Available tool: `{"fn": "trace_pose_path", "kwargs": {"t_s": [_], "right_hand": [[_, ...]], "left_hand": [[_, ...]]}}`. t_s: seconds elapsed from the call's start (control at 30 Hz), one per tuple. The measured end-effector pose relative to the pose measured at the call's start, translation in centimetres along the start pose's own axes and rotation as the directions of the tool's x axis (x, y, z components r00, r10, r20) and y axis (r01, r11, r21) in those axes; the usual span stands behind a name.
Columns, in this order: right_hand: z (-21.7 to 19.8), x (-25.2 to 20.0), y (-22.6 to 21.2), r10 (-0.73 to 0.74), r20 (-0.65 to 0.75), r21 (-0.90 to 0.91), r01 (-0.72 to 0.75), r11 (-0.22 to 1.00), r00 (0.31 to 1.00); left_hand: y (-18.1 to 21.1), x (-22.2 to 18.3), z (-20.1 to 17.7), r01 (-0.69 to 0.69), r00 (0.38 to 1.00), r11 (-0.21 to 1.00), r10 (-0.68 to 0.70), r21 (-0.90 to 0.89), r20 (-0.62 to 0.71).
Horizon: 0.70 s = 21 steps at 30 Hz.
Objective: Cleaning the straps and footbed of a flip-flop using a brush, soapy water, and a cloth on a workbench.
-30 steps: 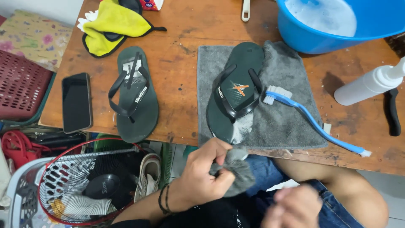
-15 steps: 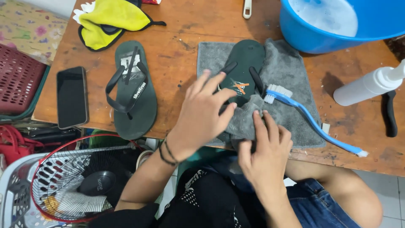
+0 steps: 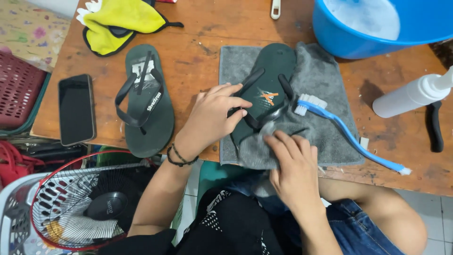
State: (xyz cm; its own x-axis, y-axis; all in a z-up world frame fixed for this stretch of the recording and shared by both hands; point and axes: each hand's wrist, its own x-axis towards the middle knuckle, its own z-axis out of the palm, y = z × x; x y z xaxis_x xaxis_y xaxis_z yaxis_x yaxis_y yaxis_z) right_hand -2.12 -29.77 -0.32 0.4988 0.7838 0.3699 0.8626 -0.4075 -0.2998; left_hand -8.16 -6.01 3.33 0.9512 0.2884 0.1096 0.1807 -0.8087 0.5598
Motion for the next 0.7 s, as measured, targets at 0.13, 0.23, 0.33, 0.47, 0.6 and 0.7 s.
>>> {"fn": "trace_pose_path", "kwargs": {"t_s": [0.13, 0.23, 0.33, 0.47, 0.6, 0.7], "right_hand": [[-1.0, -0.1, 0.5, -0.033, 0.003, 0.009, 0.033, 0.999, 0.999], [-1.7, -0.1, 1.9, -0.122, 0.063, 0.253, 0.102, 0.962, 0.991], [-2.8, 0.8, 2.7, -0.083, -0.013, 0.322, 0.083, 0.943, 0.996], [-1.6, 2.9, 0.8, -0.123, -0.034, 0.111, 0.126, 0.986, 0.992], [-1.5, 3.4, 0.6, -0.202, 0.020, 0.105, 0.198, 0.974, 0.979], [-2.2, 2.7, 1.3, -0.244, 0.060, 0.188, 0.229, 0.955, 0.968]], "left_hand": [[-1.1, 0.4, 1.2, 0.035, 0.999, 0.999, -0.035, -0.012, -0.003], [-1.3, 0.3, 1.3, 0.004, 1.000, 1.000, -0.005, -0.031, -0.029], [-1.3, 0.3, 1.4, 0.014, 0.999, 0.998, -0.016, -0.065, -0.031], [-1.3, 0.3, 1.5, -0.003, 0.999, 1.000, 0.001, -0.031, -0.050], [-0.9, 0.8, 1.6, 0.037, 0.999, 0.999, -0.037, 0.030, -0.014], [-0.5, 0.7, 1.5, 0.052, 0.999, 0.998, -0.051, 0.041, -0.015]]}}
